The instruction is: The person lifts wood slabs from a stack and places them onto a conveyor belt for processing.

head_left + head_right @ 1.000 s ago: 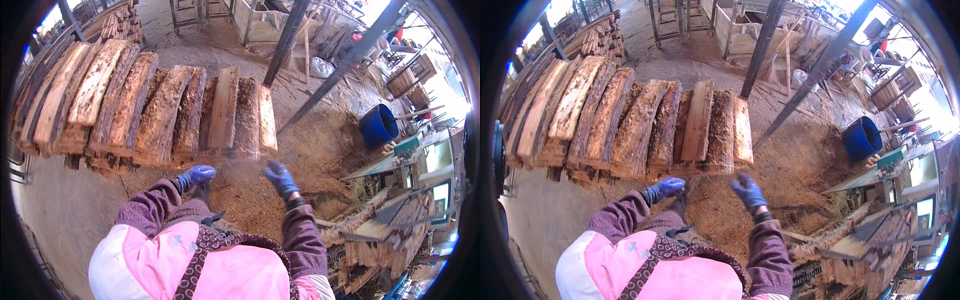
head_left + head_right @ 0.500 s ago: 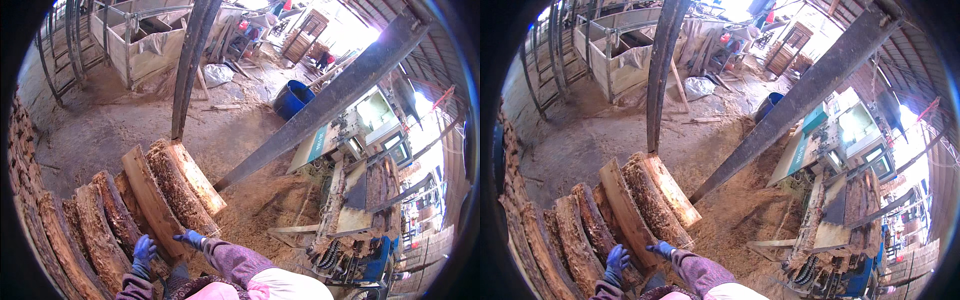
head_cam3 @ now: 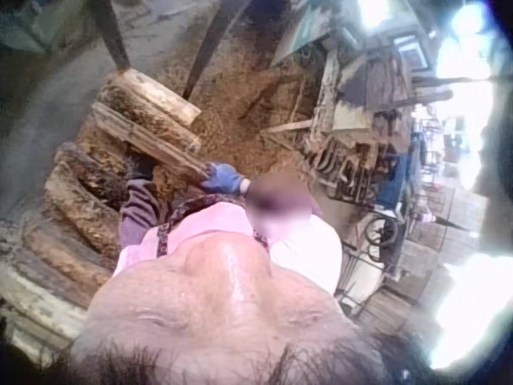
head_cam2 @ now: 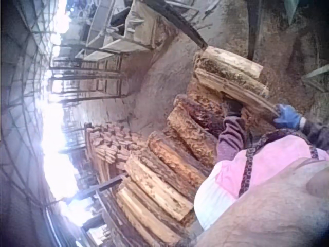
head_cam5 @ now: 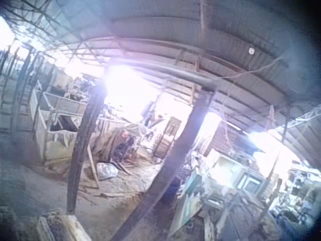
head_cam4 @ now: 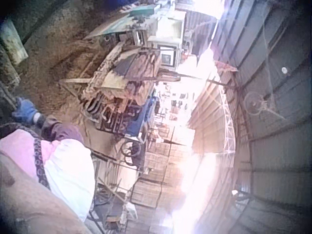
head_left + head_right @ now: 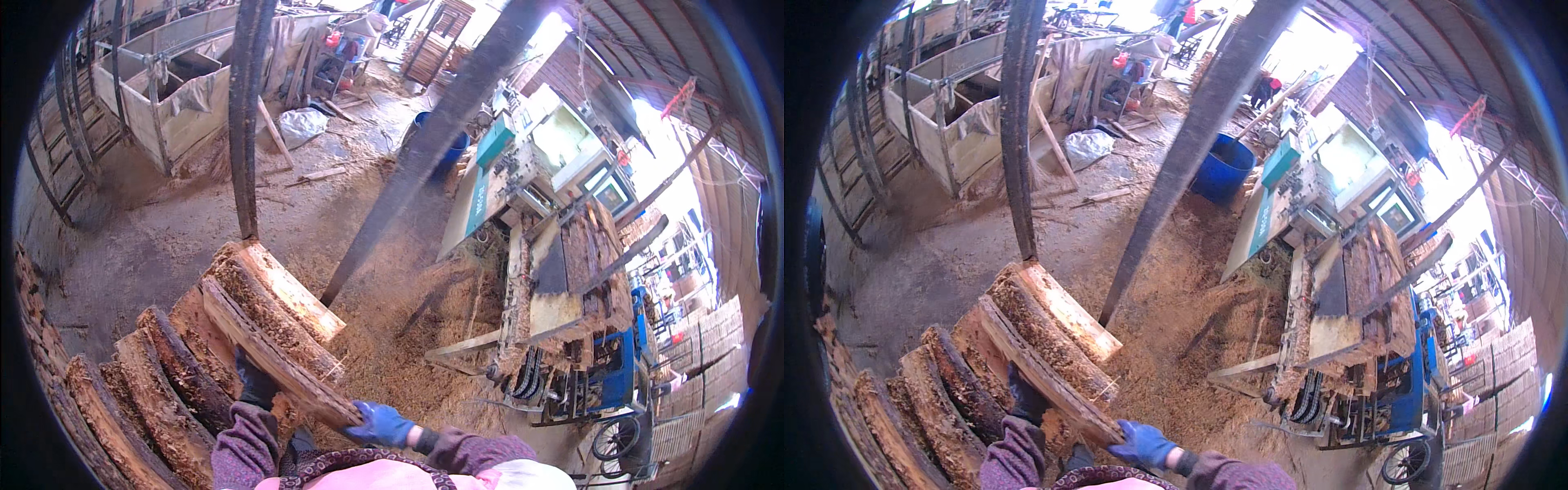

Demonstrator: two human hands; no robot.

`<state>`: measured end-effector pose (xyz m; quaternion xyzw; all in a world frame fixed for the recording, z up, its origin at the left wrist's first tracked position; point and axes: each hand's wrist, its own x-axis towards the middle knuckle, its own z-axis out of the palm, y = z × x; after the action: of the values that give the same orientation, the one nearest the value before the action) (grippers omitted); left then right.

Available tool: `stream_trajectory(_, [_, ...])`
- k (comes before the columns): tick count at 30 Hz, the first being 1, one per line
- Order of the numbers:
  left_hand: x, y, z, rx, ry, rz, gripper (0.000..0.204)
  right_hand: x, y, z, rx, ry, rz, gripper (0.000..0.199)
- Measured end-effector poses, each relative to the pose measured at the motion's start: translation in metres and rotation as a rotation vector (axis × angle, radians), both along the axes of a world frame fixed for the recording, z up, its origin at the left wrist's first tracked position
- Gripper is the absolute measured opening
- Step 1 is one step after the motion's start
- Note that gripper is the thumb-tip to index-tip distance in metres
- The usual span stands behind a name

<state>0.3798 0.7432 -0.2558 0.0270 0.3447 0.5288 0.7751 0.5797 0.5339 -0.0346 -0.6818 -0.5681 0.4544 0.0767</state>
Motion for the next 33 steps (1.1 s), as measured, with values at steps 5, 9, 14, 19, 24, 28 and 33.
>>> stream_trajectory(5, [0.092, -0.056, 0.07, 0.153, -0.397, -0.608, 0.055, 0.074, -0.071, -0.033, 0.109, 0.555, -0.22, 0.061])
stream_trajectory(9, [0.216, -0.136, 0.19, 0.351, -0.443, -1.015, 0.06, 0.085, -0.134, -0.019, 0.213, 0.338, -0.631, 0.047])
stream_trajectory(14, [0.311, -0.287, 0.322, 0.599, -0.298, -1.103, 0.04, 0.19, -0.292, -0.042, 0.758, 0.602, -1.097, 0.047])
stream_trajectory(19, [0.33, -0.345, 0.368, 1.076, -0.336, -1.28, 0.042, 0.305, -0.368, 0.127, 1.18, 0.513, -1.23, 0.073])
stream_trajectory(24, [0.317, -0.309, 0.309, 0.725, -0.084, -1.292, 0.053, 0.387, -0.336, 0.316, 1.064, 0.678, -0.924, 0.064])
stream_trajectory(28, [0.306, -0.301, 0.287, 0.636, 0.055, -1.28, 0.055, 0.533, -0.311, 0.351, 0.754, 0.491, -1.201, 0.051])
stream_trajectory(33, [0.282, -0.269, 0.198, 0.358, 0.216, -1.295, 0.054, 0.619, -0.249, 0.275, 0.535, -0.419, -0.79, 0.061])
